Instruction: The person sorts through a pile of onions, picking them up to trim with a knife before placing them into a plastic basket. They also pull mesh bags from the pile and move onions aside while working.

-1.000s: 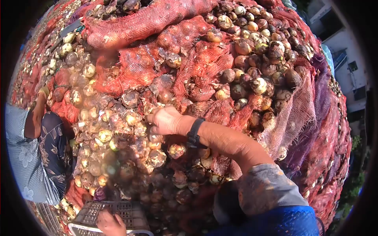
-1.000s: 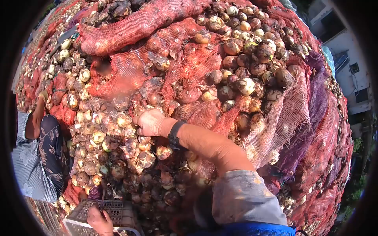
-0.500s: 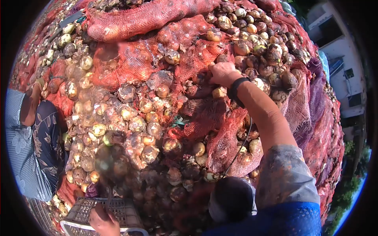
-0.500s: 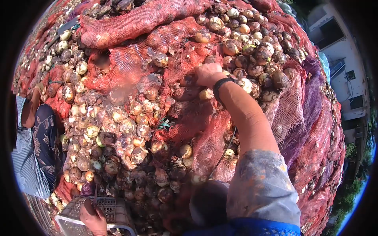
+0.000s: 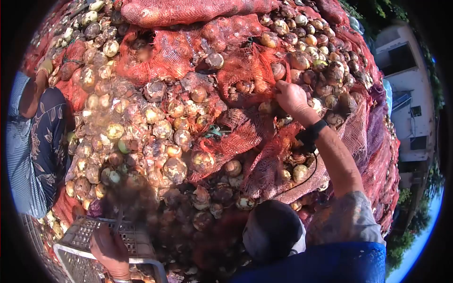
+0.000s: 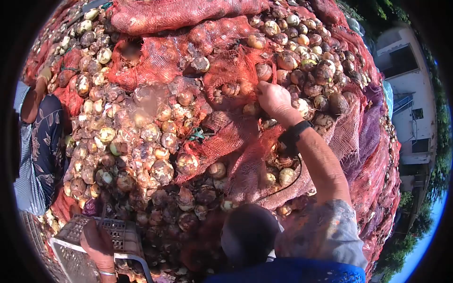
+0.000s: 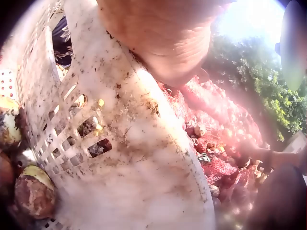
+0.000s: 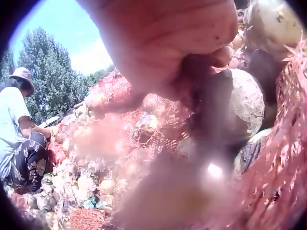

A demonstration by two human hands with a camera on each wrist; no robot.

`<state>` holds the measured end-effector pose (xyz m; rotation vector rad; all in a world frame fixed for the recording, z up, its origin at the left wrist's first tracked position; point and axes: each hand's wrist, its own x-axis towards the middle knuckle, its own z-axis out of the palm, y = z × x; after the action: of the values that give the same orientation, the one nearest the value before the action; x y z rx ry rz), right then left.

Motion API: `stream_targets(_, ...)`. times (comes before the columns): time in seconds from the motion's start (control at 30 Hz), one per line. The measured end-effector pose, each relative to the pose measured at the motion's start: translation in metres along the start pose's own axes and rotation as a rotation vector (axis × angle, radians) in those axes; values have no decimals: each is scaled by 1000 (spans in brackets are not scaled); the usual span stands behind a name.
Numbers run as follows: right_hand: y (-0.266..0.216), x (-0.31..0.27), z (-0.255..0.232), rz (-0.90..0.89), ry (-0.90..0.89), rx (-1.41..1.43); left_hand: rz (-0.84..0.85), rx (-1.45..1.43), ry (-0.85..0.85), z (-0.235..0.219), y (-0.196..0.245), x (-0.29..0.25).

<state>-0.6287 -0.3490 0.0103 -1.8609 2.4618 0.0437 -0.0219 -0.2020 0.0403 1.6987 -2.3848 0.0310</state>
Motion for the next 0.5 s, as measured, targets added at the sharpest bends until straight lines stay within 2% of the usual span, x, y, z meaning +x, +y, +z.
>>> stream_targets(0.03,6,5,10,9,-14,-3,32,5,2,-2,1,3)
stream_targets(0.1,14,21,23,222,62,200,-10,6,-54,-4,4,4)
stream_targets(0.13,10,23,19,199,136,311,-16,-11,-80,-6,3,4)
stream_targets(0.17,10,26,17,200,136,311,-19,-31,-104,-13,14,20)
stream_targets(0.23,11,39,12,173,-164,157,31,-23,7,-41,69,50)
stream_targets(0.27,15,56,20,-180,-392,-13,31,-60,46,-35,62,46)
stream_targets(0.3,11,61,32,-189,-387,-15,26,-75,67,-28,49,37)
stream_targets(0.33,5,64,48,-122,-416,429,22,-90,88,-20,36,29)
stream_targets(0.37,-1,66,57,-49,-441,872,31,-57,40,-10,13,13)
stream_targets(0.4,-10,68,48,-379,-376,597,46,-23,-6,-3,1,3)
stream_targets(0.43,-18,71,39,-675,-217,333,45,-17,-4,-1,0,1)
stream_targets(0.5,-37,70,31,45,-454,177,29,-14,33,2,1,0)
